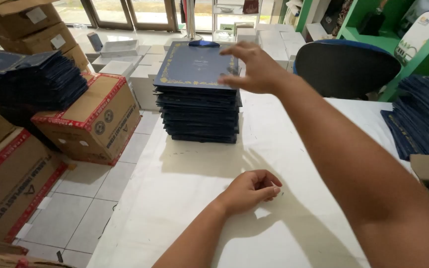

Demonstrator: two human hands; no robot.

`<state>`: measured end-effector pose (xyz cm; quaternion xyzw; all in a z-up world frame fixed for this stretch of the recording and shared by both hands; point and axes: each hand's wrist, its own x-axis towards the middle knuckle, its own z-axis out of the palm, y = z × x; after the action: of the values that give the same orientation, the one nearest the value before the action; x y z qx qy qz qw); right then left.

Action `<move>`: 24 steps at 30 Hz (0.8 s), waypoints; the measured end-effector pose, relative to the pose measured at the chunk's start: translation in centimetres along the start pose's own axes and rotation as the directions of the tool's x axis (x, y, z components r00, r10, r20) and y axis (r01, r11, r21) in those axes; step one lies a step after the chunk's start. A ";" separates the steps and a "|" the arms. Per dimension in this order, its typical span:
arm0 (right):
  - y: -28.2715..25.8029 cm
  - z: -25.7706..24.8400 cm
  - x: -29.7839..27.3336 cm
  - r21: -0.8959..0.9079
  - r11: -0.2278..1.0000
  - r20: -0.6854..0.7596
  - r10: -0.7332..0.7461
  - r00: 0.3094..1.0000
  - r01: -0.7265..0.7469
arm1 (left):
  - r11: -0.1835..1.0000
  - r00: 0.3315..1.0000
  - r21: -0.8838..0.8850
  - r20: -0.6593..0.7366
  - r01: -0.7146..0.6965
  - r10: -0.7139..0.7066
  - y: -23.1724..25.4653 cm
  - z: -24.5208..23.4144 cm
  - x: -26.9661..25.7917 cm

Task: Tying a blue ribbon onto a decorative card by threading it through pre-cut holes.

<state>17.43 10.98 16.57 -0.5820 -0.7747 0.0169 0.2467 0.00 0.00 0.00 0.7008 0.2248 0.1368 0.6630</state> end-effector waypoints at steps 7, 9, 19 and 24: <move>-2.3 -2.1 -2.0 -0.138 0.989 0.124 -0.030 0.992 0.047 | 0.988 0.988 -0.016 0.026 -0.155 0.155 -3.2 -0.3 1.4; -2.5 -2.5 -2.5 -0.239 0.960 0.145 -0.111 0.983 0.144 | 0.989 0.988 0.001 0.030 -0.149 0.149 -3.0 -0.3 1.3; 0.4 -2.1 -3.0 -0.576 0.780 0.167 -0.181 0.969 0.245 | 0.993 0.993 -0.018 0.037 -0.116 0.116 -3.4 -0.4 2.0; 0.9 -5.5 -10.3 -0.581 0.796 0.059 -0.170 0.984 0.172 | 0.984 0.997 -0.165 0.016 -0.071 0.075 -4.8 -0.4 3.2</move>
<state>22.54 0.46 17.42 -0.5572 -0.7922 -0.2427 0.0551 1.91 1.98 -5.04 0.6531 0.1795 0.1713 0.7155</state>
